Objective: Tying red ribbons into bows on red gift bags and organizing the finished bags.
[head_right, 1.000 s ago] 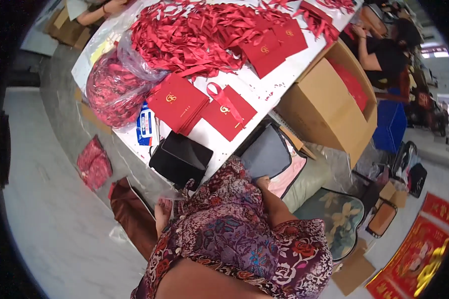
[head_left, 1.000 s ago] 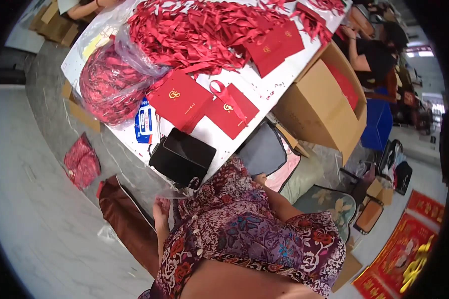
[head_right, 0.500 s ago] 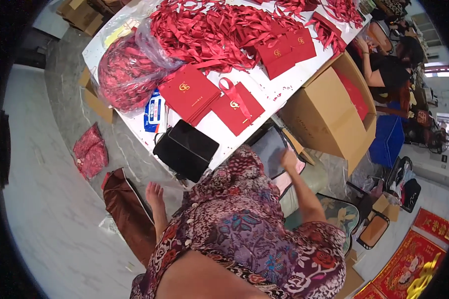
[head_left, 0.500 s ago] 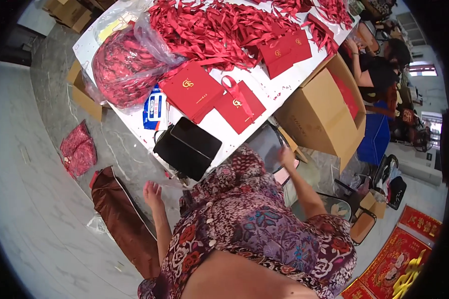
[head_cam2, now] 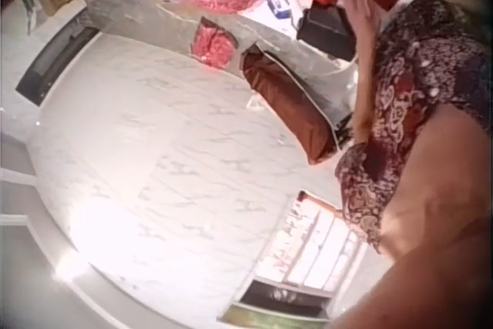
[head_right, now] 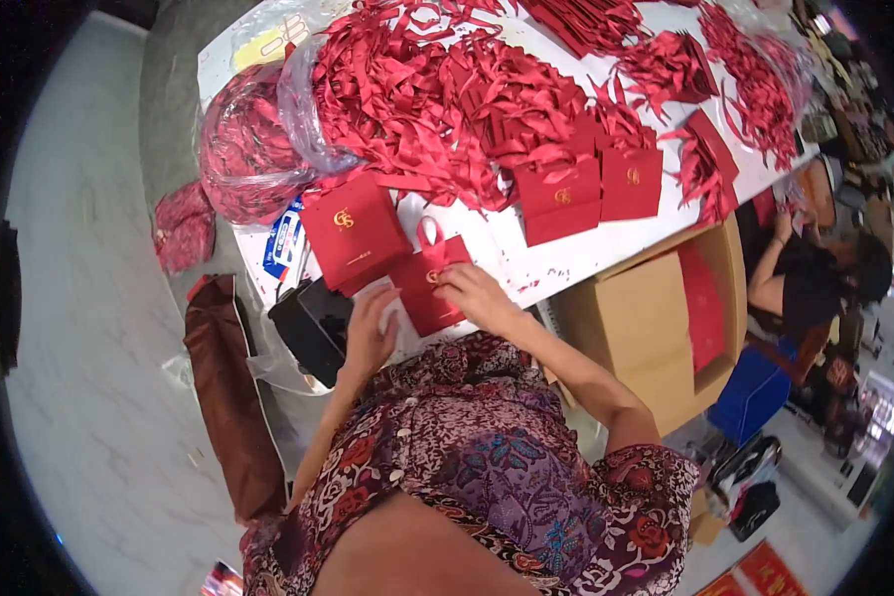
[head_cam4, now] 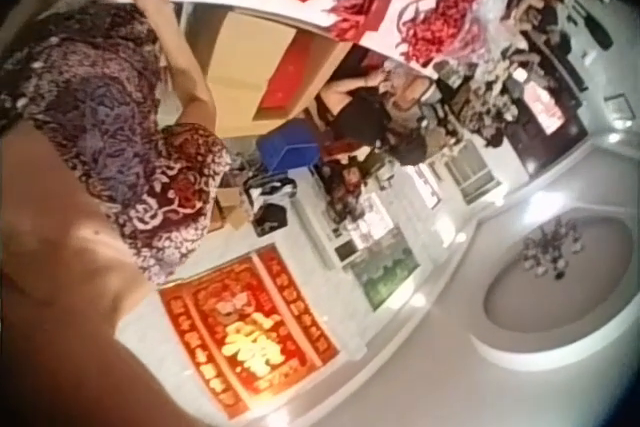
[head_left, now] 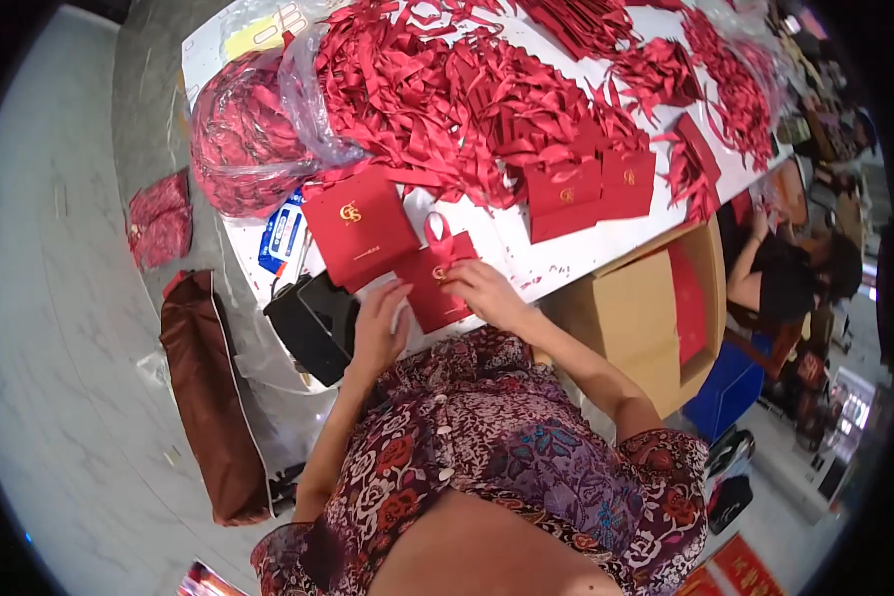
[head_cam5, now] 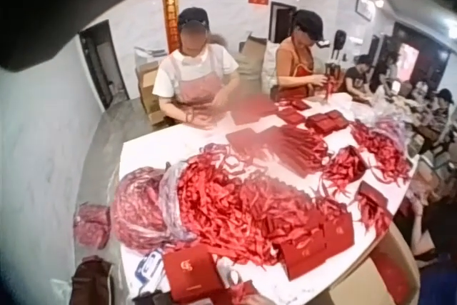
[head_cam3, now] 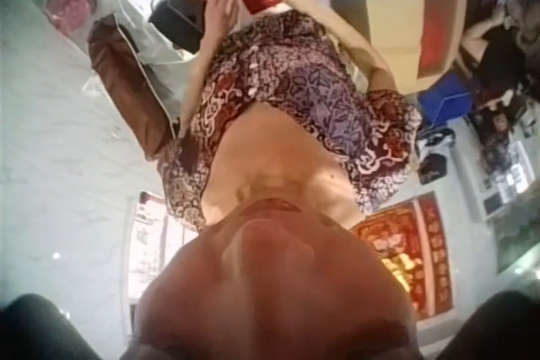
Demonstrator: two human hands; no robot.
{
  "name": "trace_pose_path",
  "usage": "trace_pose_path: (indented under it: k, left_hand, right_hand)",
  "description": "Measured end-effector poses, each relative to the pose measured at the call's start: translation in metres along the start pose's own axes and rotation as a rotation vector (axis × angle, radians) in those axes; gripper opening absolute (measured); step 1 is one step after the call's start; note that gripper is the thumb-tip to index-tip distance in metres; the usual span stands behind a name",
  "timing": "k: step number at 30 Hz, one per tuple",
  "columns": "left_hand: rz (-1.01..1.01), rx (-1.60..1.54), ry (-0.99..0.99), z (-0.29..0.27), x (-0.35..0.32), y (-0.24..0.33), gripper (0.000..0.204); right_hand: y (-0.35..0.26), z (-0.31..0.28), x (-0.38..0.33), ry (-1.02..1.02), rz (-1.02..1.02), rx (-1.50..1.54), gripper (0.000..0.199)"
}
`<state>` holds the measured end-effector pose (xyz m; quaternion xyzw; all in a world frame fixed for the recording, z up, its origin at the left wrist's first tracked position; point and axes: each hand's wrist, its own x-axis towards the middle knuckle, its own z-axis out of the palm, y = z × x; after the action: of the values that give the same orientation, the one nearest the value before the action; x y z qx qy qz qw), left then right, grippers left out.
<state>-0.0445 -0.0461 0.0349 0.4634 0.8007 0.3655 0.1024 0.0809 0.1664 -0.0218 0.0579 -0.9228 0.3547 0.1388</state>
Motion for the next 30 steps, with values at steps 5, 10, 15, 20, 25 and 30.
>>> trace_pose_path:
  k: [5, 10, 15, 20, 25, 30]
  left_hand:
    - [-0.037, 0.139, -0.172, 0.059, 0.005, -0.009, 0.060]
    - [-0.028, 0.283, -0.238, 0.072, -0.002, -0.017, 0.068]
    - [-0.036, 0.310, -0.215, 0.071, -0.005, -0.024, 0.069]
    - [-0.043, 0.257, -0.208, 0.067, 0.001, -0.020, 0.067]
    - [-0.053, 0.169, -0.151, 0.070, -0.003, -0.019, 0.062]
    - [0.013, 0.200, -0.128, 0.079, -0.010, -0.026, 0.062]
  right_hand:
    - [0.042, -0.002, -0.009, -0.152, -0.112, -0.085, 0.028]
    - [0.057, -0.002, -0.002, -0.172, -0.165, 0.021, 0.025]
    - [0.047, -0.010, 0.006, -0.154, -0.197, 0.085, 0.024]
    - [0.046, 0.007, 0.005, -0.199, -0.368, 0.049, 0.023]
    - [0.047, 0.012, 0.010, -0.324, -0.318, -0.005, 0.016]
    - [0.045, 0.010, 0.004, -0.310, -0.216, -0.091, 0.019]
